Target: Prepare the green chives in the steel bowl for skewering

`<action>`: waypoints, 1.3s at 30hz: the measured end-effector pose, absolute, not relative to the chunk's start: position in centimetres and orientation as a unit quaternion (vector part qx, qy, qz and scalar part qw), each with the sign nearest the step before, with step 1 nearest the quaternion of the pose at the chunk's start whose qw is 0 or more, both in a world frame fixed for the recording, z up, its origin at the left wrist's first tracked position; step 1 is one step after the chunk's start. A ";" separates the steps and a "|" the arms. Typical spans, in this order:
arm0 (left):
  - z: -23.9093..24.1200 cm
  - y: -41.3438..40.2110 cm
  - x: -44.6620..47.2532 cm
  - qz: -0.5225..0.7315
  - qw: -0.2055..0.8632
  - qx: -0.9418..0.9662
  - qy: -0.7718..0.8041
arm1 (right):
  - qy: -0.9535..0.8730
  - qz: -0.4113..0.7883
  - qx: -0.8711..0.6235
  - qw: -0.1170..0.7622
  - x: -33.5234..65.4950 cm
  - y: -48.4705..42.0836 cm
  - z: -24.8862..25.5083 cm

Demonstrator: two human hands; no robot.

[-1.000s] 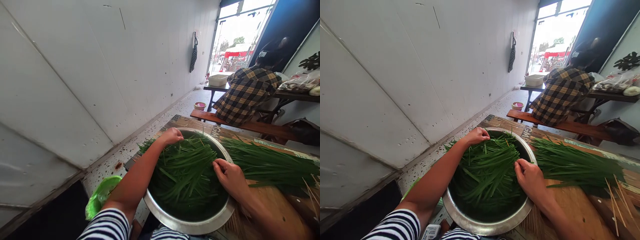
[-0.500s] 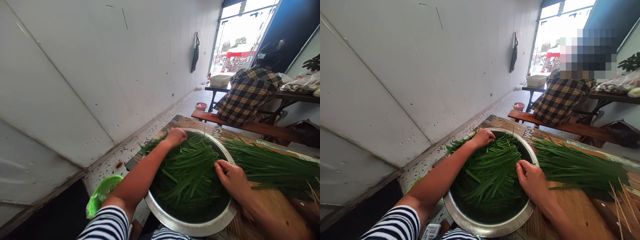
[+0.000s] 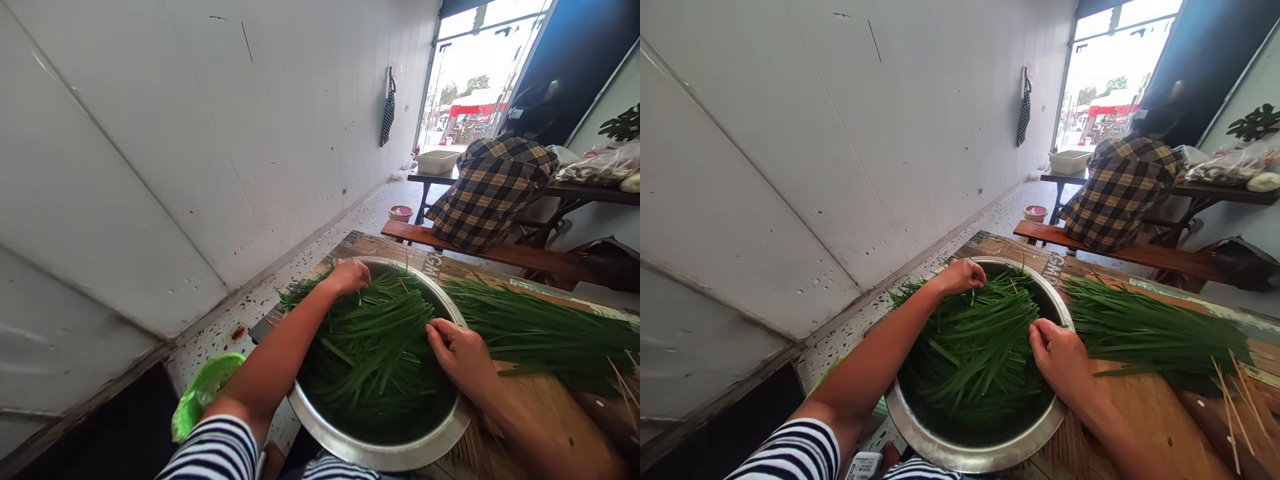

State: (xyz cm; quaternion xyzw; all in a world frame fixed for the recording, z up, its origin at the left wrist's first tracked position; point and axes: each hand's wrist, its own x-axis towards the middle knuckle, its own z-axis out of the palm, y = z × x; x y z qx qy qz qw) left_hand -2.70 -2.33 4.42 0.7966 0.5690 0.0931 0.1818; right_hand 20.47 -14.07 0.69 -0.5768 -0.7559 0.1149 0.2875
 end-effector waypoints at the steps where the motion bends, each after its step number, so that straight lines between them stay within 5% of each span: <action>1: 4.7 -2.4 -2.9 0.109 0.197 0.793 0.566 | -0.756 0.113 -0.576 0.288 20.4 -14.1 0.7; 16: 2.5 -2.3 -1.4 0.379 0.505 0.603 0.487 | -0.760 0.122 -0.562 0.303 20.4 -14.3 0.9; 25: 2.6 -2.7 -0.1 0.432 0.452 0.611 0.485 | -0.757 0.122 -0.566 0.301 20.3 -14.1 0.6; 32: 3.1 -3.4 0.5 0.412 0.552 0.561 0.459 | -0.758 0.125 -0.565 0.301 20.4 -14.2 0.7; 39: 2.7 -3.4 0.6 0.390 0.535 0.587 0.466 | -0.755 0.131 -0.568 0.300 20.3 -14.1 0.7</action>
